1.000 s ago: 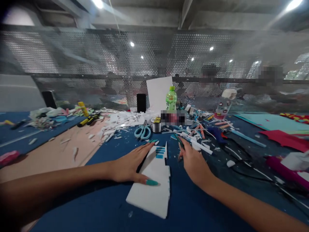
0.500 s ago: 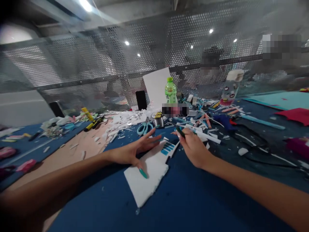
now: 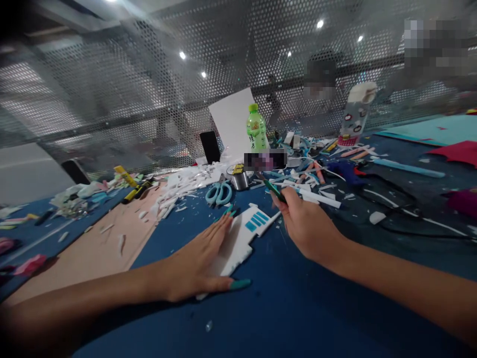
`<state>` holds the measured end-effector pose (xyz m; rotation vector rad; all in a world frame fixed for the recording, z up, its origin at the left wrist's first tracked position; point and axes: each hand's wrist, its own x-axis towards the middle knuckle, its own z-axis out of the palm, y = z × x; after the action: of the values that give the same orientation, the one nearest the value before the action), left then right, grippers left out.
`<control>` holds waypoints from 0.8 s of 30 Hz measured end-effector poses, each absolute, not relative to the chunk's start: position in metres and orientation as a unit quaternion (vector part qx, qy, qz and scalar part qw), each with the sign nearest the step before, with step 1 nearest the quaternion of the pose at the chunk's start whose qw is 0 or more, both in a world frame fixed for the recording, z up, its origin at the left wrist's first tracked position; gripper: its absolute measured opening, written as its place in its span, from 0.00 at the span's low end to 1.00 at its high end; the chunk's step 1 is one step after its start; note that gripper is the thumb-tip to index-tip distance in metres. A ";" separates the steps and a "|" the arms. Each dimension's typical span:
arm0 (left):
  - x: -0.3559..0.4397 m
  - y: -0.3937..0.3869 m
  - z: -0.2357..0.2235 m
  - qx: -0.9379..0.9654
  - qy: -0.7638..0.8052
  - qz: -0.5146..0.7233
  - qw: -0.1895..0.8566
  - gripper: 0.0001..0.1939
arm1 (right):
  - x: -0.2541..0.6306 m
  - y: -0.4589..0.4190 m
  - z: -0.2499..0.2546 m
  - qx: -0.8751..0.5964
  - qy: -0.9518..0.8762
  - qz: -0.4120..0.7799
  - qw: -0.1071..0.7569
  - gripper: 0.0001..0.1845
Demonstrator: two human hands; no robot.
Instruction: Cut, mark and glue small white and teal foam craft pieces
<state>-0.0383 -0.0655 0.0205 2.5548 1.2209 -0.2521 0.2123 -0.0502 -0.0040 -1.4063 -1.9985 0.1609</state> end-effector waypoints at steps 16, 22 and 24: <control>-0.036 -0.072 0.008 0.888 0.447 -0.043 0.093 0.51 | 0.193 -0.075 -0.011 -0.500 -0.858 0.028 0.117 0.30; -0.036 -0.071 0.008 0.893 0.440 -0.044 0.085 0.47 | 0.187 -0.076 -0.007 -0.502 -0.859 0.024 0.098 0.31; -0.036 -0.071 0.008 0.890 0.445 -0.051 0.086 0.47 | 0.187 -0.078 -0.006 -0.505 -0.858 0.024 0.093 0.31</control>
<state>-0.0356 -0.0706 0.0080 2.6519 1.3271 -0.1511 0.1866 -0.0775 -0.0058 -1.4999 -2.5457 0.0723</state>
